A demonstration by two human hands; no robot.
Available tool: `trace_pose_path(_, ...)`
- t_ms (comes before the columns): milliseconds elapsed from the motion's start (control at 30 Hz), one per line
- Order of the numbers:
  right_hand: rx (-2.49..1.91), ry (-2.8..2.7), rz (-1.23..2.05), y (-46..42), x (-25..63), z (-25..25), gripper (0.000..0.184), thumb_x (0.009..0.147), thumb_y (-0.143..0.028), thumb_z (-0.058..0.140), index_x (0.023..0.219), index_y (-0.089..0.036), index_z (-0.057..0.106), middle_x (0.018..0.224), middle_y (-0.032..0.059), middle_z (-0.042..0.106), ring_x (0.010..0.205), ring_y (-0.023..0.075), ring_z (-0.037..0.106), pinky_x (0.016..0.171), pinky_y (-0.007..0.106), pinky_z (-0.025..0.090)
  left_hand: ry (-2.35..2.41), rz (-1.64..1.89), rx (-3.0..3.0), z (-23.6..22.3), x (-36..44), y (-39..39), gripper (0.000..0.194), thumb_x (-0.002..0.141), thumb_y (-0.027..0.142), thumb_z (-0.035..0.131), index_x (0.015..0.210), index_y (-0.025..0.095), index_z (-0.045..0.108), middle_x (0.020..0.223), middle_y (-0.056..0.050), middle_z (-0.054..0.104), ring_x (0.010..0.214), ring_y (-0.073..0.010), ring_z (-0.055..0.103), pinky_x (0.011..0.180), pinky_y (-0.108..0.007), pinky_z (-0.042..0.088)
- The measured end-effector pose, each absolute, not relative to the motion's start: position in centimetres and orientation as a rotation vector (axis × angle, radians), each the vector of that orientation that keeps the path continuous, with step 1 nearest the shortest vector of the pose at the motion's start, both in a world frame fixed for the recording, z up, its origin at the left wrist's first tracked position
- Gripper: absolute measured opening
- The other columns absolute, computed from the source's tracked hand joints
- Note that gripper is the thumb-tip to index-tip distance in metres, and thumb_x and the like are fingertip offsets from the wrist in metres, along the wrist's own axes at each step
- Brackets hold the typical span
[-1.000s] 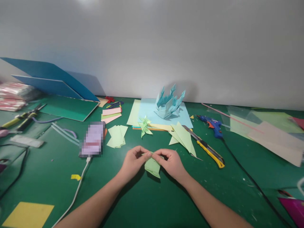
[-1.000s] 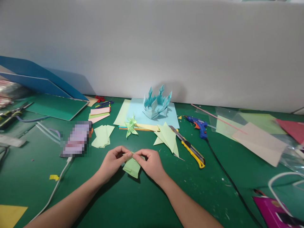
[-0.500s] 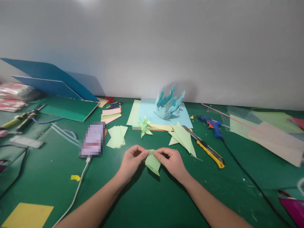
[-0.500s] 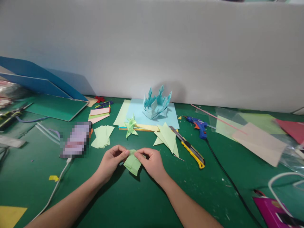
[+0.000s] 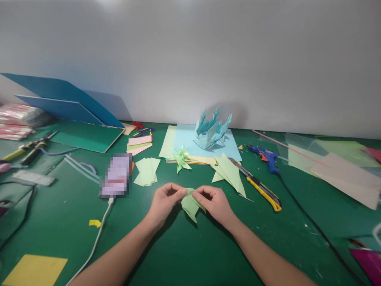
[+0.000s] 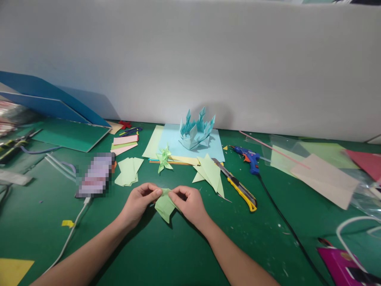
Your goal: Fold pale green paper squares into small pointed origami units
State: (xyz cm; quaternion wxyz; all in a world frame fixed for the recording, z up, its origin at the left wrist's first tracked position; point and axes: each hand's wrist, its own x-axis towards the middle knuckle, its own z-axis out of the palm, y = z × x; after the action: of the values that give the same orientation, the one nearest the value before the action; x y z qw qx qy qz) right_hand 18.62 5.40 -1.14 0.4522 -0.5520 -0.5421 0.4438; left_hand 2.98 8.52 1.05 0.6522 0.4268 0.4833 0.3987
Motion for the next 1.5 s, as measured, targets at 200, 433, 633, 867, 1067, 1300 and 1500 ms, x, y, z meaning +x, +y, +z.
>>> trace_pose_path(200, -1.386, -1.337, 1.061, 5.4, 18.51, -1.06, 0.027, 0.073, -0.039, 0.056, 0.06, -0.016, 0.06, 0.053, -0.0002, 0.057, 0.049, 0.0113, 0.047, 0.048, 0.022, 0.038, 1.065, 0.919, 0.987, 0.84, 3.03, 8.35, 0.031, 0.058, 0.041, 0.075, 0.057, 0.014, 0.058, 0.049, 0.005, 0.05, 0.048, -0.0065, 0.041, 0.05, -0.02, 0.032)
trace_pose_path(433, -1.388, -1.35, 1.043, 5.44, 18.51, -1.17, 0.028, 0.074, -0.04, 0.056, 0.059, -0.016, 0.06, 0.052, 0.0, 0.056, 0.048, 0.0115, 0.047, 0.047, 0.022, 0.039, 1.116, 0.995, 0.934, 0.49, 3.2, 8.33, 0.033, 0.063, 0.045, 0.07, 0.066, 0.017, 0.053, 0.053, 0.006, 0.052, 0.05, -0.0077, 0.044, 0.053, -0.02, 0.036)
trace_pose_path(633, -1.394, -1.422, 1.004, 5.32, 18.47, -1.12, 0.028, 0.075, -0.039, 0.055, 0.061, -0.015, 0.062, 0.054, 0.0008, 0.058, 0.049, 0.0115, 0.048, 0.048, 0.022, 0.038, 1.053, 0.943, 1.045, 0.64, 3.16, 8.3, 0.031, 0.066, 0.045, 0.068, 0.073, 0.018, 0.056, 0.06, 0.005, 0.053, 0.055, -0.0087, 0.047, 0.054, -0.02, 0.038)
trace_pose_path(867, -1.378, -1.512, 0.949, 5.22, 18.26, -0.87, 0.027, 0.076, -0.036, 0.054, 0.06, -0.015, 0.063, 0.053, 0.0004, 0.057, 0.049, 0.0111, 0.046, 0.048, 0.022, 0.037, 1.085, 0.818, 1.193, 0.28, 2.98, 8.29, 0.029, 0.061, 0.04, 0.072, 0.065, 0.016, 0.055, 0.055, 0.005, 0.049, 0.051, -0.0081, 0.041, 0.049, -0.02, 0.032)
trace_pose_path(1067, -1.417, -1.347, 1.029, 5.39, 18.45, -0.88, 0.026, 0.072, -0.038, 0.057, 0.061, -0.016, 0.065, 0.054, 0.0003, 0.06, 0.048, 0.0116, 0.048, 0.047, 0.022, 0.039, 1.058, 0.965, 1.073, 0.77, 3.06, 8.18, 0.03, 0.064, 0.041, 0.069, 0.067, 0.018, 0.051, 0.058, 0.007, 0.044, 0.051, -0.0068, 0.038, 0.049, -0.019, 0.031)
trace_pose_path(1300, -1.405, -1.228, 1.076, 5.43, 18.53, -0.75, 0.024, 0.07, -0.039, 0.062, 0.06, -0.018, 0.064, 0.049, -0.0003, 0.059, 0.044, 0.0114, 0.049, 0.047, 0.023, 0.042, 1.085, 1.017, 1.06, 0.51, 3.14, 8.43, 0.03, 0.06, 0.038, 0.071, 0.075, 0.019, 0.053, 0.066, 0.006, 0.049, 0.057, -0.0083, 0.045, 0.051, -0.018, 0.036)
trace_pose_path(1500, -1.403, -1.269, 1.126, 5.36, 18.56, -0.84, 0.021, 0.072, -0.036, 0.06, 0.063, -0.018, 0.067, 0.048, -0.0009, 0.059, 0.043, 0.0108, 0.048, 0.047, 0.022, 0.041, 1.15, 0.849, 1.304, 0.21, 2.74, 8.66, 0.021, 0.064, 0.036, 0.068, 0.069, 0.017, 0.06, 0.061, 0.004, 0.052, 0.05, -0.0081, 0.041, 0.046, -0.02, 0.031)
